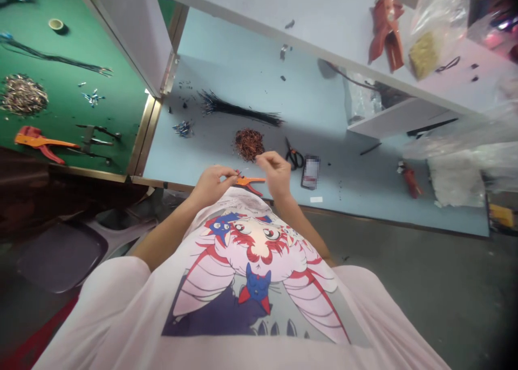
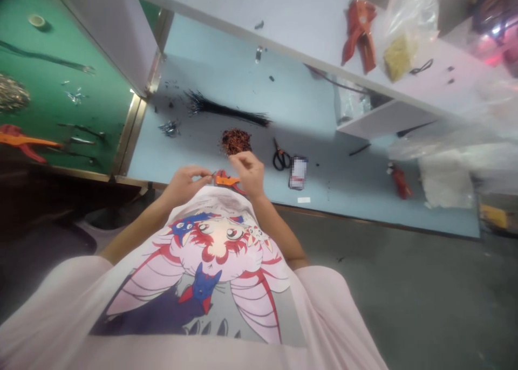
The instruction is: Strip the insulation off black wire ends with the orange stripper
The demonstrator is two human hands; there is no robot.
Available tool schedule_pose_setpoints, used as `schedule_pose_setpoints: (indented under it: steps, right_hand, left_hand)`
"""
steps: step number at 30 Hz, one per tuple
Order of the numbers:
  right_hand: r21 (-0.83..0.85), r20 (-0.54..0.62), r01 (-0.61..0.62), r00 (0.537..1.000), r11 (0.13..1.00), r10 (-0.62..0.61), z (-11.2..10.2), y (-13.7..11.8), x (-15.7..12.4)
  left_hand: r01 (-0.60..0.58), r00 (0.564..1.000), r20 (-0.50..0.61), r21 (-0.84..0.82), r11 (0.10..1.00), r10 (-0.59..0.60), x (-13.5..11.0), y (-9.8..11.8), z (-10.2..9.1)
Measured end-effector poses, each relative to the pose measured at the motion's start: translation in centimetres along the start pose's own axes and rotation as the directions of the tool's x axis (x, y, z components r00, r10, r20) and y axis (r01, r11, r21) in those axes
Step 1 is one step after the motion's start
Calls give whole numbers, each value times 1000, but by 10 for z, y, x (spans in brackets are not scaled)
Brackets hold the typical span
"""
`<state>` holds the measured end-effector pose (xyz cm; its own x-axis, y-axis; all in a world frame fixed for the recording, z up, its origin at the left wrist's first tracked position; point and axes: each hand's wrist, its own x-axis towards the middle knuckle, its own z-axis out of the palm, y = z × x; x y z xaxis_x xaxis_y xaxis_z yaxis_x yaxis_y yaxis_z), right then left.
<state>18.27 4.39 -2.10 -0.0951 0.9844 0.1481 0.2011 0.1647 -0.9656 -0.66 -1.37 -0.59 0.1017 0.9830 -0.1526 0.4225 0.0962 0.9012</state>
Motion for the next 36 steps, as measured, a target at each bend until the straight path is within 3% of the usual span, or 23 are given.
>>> schedule_pose_setpoints:
  steps: [2,3,5,7,13,18,22,26,29,32,34,36]
  right_hand:
    - [-80,-90,-121,989,989,114,-12,24,10]
    - [-219,-52,-167,986,961,160,-18,38,13]
    - [-582,134,-148,953,800,273,-27,65,11]
    - [-699,246,-87,903,710,352,-29,88,-3]
    - [-824,380,56,793,564,476,-13,128,-45]
    - [-837,408,98,767,538,495,-4,133,-40]
    - [-816,384,32,777,577,499,-6,124,-35]
    - [-739,336,-121,786,663,519,-15,103,-28]
    - [-615,368,-213,774,759,516,-21,81,-22]
    - [-331,471,-384,725,862,503,-24,51,-21]
    - [21,580,-587,667,810,468,-23,29,-22]
    - [297,693,-735,605,610,391,-22,8,-24]
  left_hand:
    - [111,993,-35,-111,988,-116,0,-13,-3]
    - [160,983,-65,-187,969,-174,-1,-18,-5]
    - [212,952,-144,-335,918,-272,-1,-27,-7]
    - [201,921,-219,-439,876,-322,-2,-31,-9]
    - [167,904,-236,-571,804,-356,0,-20,-8]
    - [158,910,-221,-599,785,-351,2,-10,-5]
    - [159,908,-224,-599,785,-355,-1,-3,-7]
    - [116,916,-232,-626,771,-326,-5,1,-9]
    - [75,919,-257,-630,773,-299,-4,0,-6]
    - [45,917,-310,-544,838,-250,-2,-1,-1]
    - [12,911,-371,-412,911,-180,-2,0,2]
    - [-50,901,-428,-245,968,-62,-3,4,5]
